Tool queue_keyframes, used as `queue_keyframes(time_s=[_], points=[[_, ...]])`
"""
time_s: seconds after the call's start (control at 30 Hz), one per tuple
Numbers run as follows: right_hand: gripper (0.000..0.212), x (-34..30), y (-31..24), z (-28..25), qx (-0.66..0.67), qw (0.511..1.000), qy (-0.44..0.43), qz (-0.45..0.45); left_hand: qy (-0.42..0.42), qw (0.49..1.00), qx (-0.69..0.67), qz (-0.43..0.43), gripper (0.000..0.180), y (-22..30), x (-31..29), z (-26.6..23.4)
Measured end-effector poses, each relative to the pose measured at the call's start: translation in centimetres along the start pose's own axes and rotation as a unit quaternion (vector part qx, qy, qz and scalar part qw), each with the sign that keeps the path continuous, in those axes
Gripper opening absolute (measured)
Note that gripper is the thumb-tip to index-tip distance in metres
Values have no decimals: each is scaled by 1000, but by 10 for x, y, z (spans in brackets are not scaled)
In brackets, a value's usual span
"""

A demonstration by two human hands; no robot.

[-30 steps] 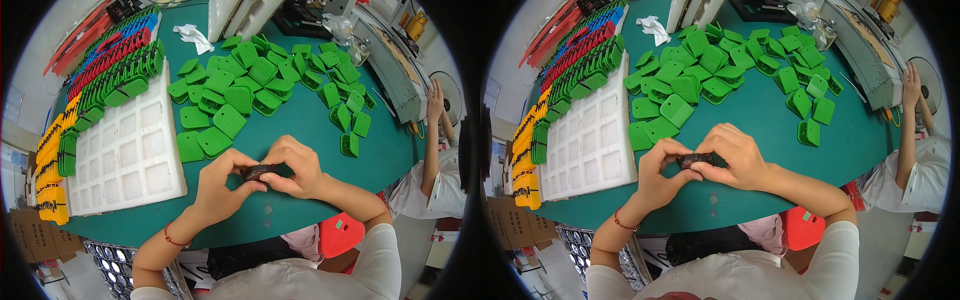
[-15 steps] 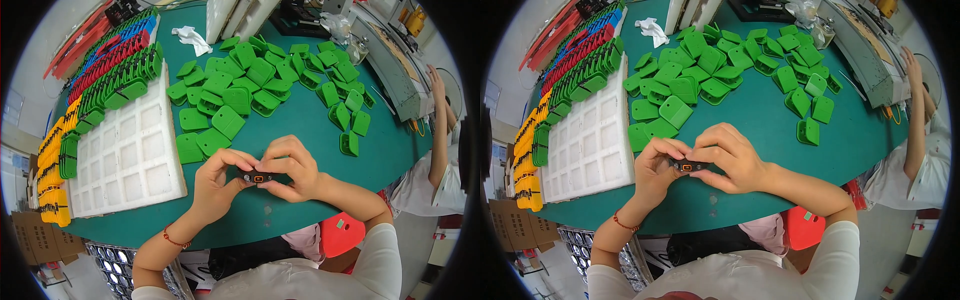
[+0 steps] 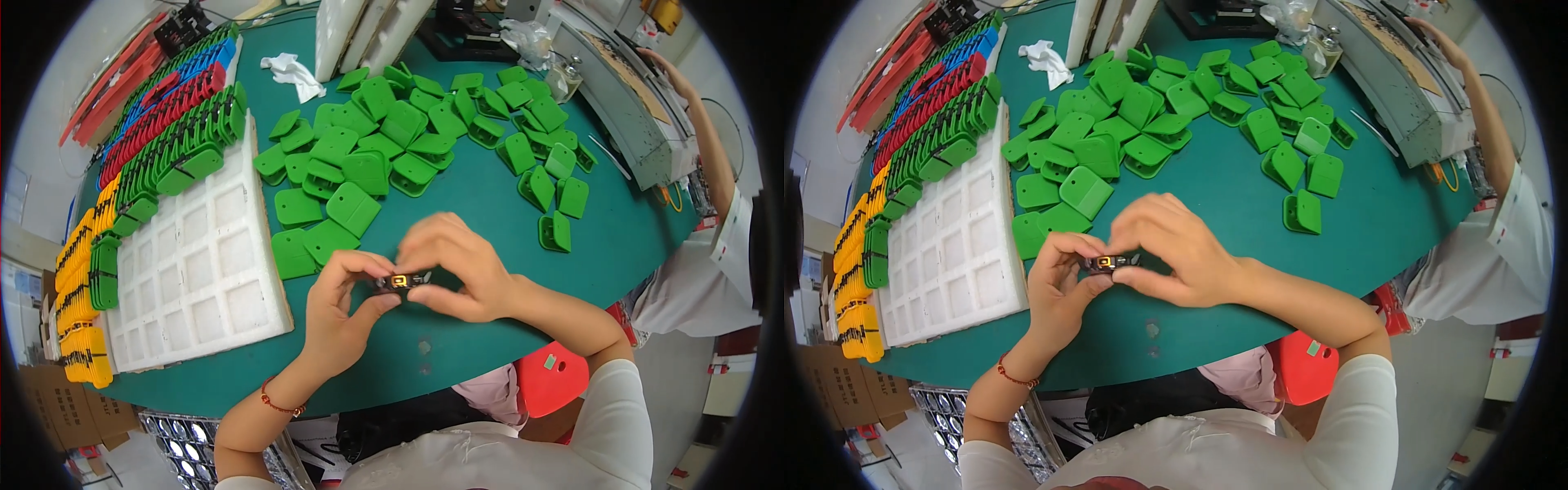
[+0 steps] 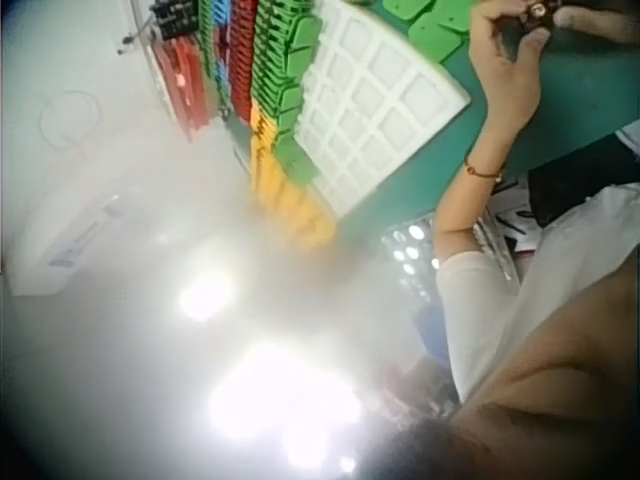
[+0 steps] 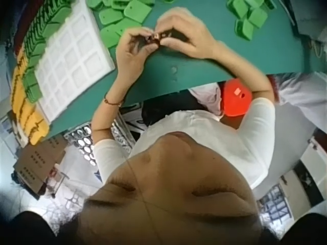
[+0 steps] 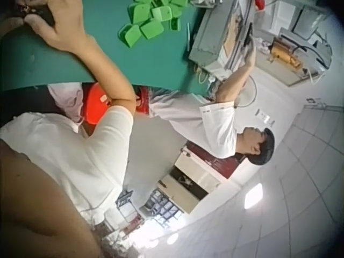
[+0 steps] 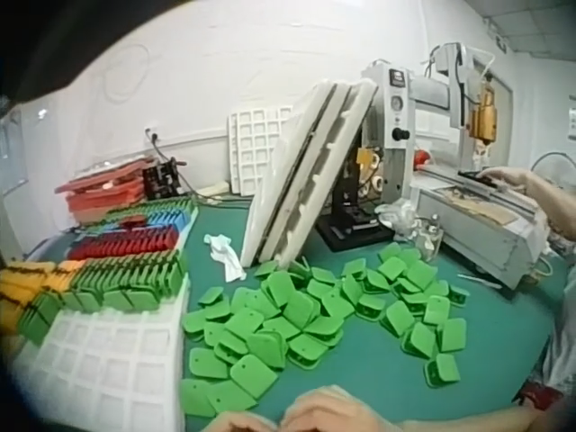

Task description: The person assembles small electronic devices by inserting circuit boards into green plastic housings by hand.

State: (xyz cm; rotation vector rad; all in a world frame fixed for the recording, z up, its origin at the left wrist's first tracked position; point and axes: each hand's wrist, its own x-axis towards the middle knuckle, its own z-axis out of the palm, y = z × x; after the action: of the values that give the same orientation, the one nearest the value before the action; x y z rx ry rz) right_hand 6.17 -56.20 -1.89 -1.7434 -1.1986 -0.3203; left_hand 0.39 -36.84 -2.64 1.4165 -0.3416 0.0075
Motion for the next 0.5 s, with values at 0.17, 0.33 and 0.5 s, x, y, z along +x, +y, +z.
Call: queue_keyframes(time_s=[0.17,0.33,0.5], points=[[32,9,30,-32,-317,927,74,186,27,997,-38,-57,36,2,1,-1],[42,-17,70,-97,-511,808,-7,294,5,997,-72,-39,33,-1,3,2],[30,-4,54,-100,-450,846,-10,284,55,987,-136,-63,30,-2,1,2]])
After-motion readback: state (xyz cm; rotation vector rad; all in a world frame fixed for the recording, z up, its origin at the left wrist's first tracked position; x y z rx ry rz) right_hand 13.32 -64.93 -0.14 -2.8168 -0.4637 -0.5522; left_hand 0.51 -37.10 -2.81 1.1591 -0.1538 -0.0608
